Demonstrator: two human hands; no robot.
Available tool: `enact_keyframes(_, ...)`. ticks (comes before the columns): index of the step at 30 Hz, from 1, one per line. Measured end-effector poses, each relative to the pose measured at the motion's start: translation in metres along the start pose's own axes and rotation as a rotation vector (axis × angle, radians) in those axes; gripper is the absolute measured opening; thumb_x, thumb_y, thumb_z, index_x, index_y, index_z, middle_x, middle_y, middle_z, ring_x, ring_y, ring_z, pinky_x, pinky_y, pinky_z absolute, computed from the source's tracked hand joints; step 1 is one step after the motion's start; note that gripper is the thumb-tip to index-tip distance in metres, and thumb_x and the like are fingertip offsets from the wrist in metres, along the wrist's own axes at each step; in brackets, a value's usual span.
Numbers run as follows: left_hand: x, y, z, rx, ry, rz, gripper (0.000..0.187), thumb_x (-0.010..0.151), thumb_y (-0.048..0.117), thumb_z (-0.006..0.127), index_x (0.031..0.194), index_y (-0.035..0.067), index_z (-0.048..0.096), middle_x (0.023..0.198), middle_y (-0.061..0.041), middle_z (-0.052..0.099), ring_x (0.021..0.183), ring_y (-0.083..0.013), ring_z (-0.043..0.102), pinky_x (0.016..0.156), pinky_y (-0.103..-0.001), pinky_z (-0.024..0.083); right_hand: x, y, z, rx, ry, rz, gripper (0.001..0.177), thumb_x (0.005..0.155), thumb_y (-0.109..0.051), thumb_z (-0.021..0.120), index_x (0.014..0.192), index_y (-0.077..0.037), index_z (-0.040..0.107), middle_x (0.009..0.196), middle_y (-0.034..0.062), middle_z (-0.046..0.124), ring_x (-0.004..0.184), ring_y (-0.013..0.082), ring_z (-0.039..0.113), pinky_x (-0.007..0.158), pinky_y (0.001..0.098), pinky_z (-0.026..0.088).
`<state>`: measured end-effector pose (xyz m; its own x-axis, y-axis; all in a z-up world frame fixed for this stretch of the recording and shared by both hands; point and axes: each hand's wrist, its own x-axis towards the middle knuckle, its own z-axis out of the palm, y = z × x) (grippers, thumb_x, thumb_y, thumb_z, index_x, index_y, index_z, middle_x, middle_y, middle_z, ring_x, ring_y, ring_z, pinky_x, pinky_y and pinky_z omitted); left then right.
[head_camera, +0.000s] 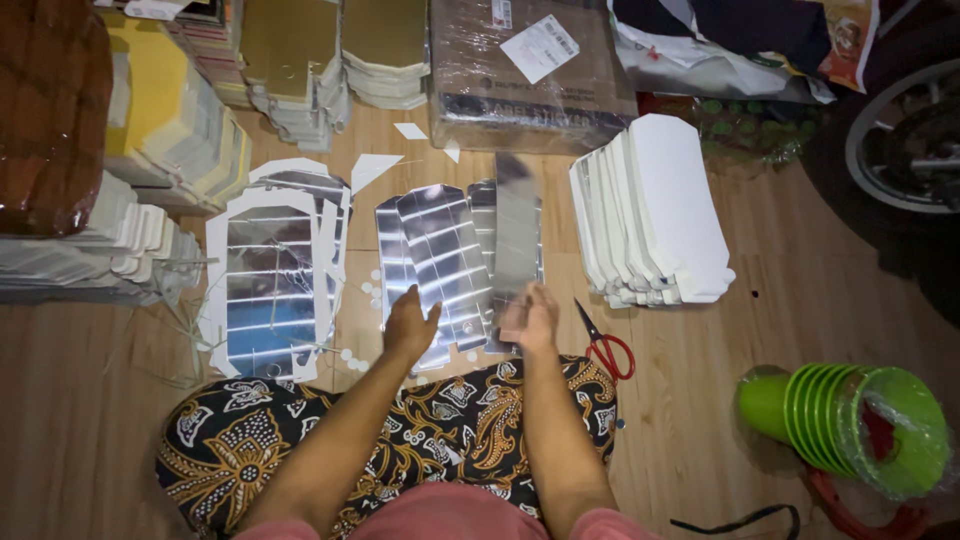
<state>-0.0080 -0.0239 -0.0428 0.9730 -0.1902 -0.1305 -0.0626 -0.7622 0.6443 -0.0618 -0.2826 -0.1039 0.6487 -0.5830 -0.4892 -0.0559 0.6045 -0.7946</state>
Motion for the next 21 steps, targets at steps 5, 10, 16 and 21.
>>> enact_keyframes(5,0.01,0.04,-0.015,-0.045,-0.128,-0.287,0.054,0.091,0.035,0.073,0.121,-0.006,0.054,0.122,-0.026,0.064,0.118,-0.0413,0.062,0.099,-0.049,0.052,0.003,-0.035,-0.007,-0.802,0.26,-0.652,0.017,0.101,-0.012,0.062,0.108,0.001,0.072,0.091,0.0169,0.072,0.079,0.0312,0.068,0.072,0.0421,0.054)
enact_keyframes(10,0.02,0.04,0.002,-0.139,-0.073,-0.423,0.059,0.088,0.034,0.078,0.12,-0.009,0.054,0.119,-0.029,0.064,0.116,-0.0431,0.063,0.099,-0.049,0.052,-0.01,-0.045,0.005,-1.048,0.216,-0.639,0.028,0.1,-0.018,0.059,0.119,-0.001,0.071,0.101,0.0238,0.075,0.09,0.0345,0.074,0.083,0.0411,0.056)
enact_keyframes(16,0.035,0.022,0.026,-0.272,0.001,-0.548,0.068,0.08,0.036,0.086,0.121,-0.007,0.054,0.121,-0.03,0.065,0.114,-0.0455,0.064,0.099,-0.048,0.052,-0.009,-0.024,0.011,-1.029,0.065,-0.492,0.029,0.096,-0.015,0.063,0.12,-0.001,0.071,0.097,0.02,0.076,0.083,0.0271,0.075,0.078,0.0371,0.058)
enact_keyframes(21,0.046,0.015,0.038,-0.397,0.036,-0.589,0.058,0.076,0.029,0.088,0.115,-0.003,0.06,0.114,-0.026,0.067,0.103,-0.0376,0.067,0.089,-0.043,0.055,-0.015,-0.021,0.015,-0.955,0.008,-0.346,0.033,0.091,-0.01,0.068,0.123,-0.001,0.072,0.087,0.019,0.075,0.066,0.0199,0.066,0.064,0.0328,0.054)
